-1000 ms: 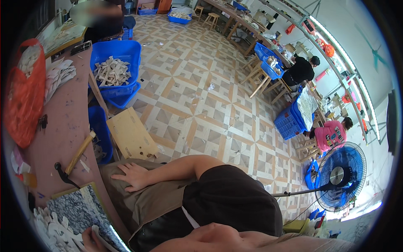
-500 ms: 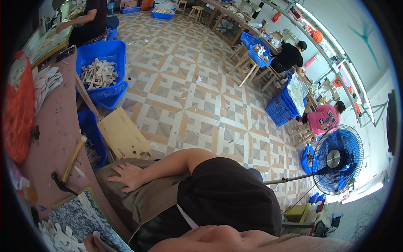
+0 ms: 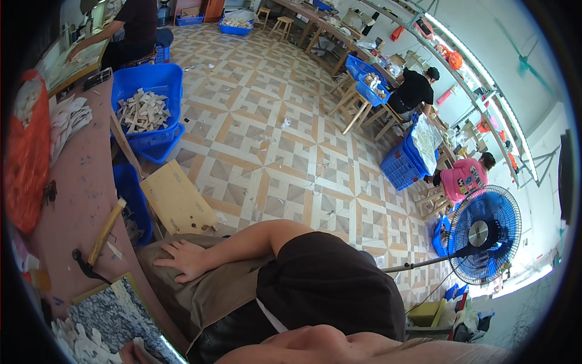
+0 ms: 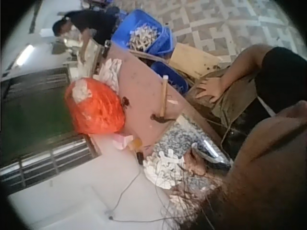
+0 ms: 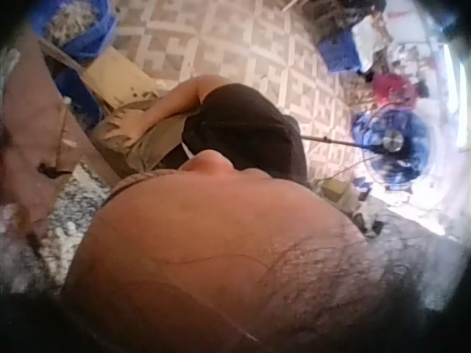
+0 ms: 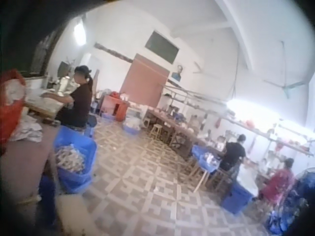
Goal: Applying glue to shoe components and assembling them.
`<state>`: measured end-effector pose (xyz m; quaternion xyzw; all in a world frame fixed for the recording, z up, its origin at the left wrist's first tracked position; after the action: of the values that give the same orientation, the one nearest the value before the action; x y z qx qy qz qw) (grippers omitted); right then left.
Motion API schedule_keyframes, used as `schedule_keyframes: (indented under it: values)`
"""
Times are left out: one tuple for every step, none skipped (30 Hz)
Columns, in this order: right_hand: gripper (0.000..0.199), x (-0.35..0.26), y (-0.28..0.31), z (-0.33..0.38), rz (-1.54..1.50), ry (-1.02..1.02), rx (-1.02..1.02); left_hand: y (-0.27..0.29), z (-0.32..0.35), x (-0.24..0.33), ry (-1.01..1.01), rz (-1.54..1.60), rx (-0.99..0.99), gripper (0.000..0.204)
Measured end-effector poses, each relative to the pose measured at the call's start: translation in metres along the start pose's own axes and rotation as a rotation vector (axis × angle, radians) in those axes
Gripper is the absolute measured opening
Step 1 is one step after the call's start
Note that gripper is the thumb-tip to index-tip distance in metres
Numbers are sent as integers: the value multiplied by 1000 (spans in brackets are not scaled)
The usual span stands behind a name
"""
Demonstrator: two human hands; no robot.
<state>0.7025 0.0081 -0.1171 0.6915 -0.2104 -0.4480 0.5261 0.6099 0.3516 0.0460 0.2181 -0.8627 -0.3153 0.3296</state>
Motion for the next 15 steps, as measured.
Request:
schedule_keyframes:
  values:
    - [90,-2,1,-2,-3,-1,-20,3,2,4,485,-91,-157,24]
    - [90,-8,1,-6,-11,12,-44,8,8,5,501,-107,-145,24]
    - [90,-16,-1,-7,-17,48,-53,10,18,3,505,-116,-135,25]
    - [90,-18,-2,-6,-19,29,-79,9,31,-3,516,-129,-111,25]
    - [90,-10,1,-2,-7,-5,-109,-9,45,-33,542,-135,-80,25]
    - [90,-17,3,-1,-2,72,-135,-18,68,-59,584,-77,-29,13]
    - [88,-20,5,0,17,45,-134,-17,104,-72,626,-22,28,12]
    - [86,-7,11,8,57,-25,-129,-24,64,-38,596,16,-42,12]
    - [86,-10,11,9,71,38,-163,-17,13,1,586,34,-104,13]
    - [84,-10,11,10,76,27,-155,-15,5,11,638,20,-56,13]
    - [82,-4,22,15,85,-25,-120,-17,-11,18,631,36,-55,10]
    - [82,-5,24,12,93,10,-141,-16,-14,22,645,43,-50,8]
    - [82,-10,21,10,86,27,-150,-12,-11,24,677,34,-31,8]
    - [82,-15,19,9,77,35,-155,-10,-9,27,672,47,-17,8]
    - [82,-17,16,7,77,54,-168,-10,-7,28,658,60,-6,8]
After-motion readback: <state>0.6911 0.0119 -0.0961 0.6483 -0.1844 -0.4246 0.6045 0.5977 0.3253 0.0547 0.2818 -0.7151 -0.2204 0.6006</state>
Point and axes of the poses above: each hand's wrist, its own z-axis away from the middle knuckle, its own y-axis out of the back of the hand, x = y × z, the point moved 4 cm from there along -z, towards the middle knuckle, and after that the axes turned 5 degrees about z, right-handed, at the moved point
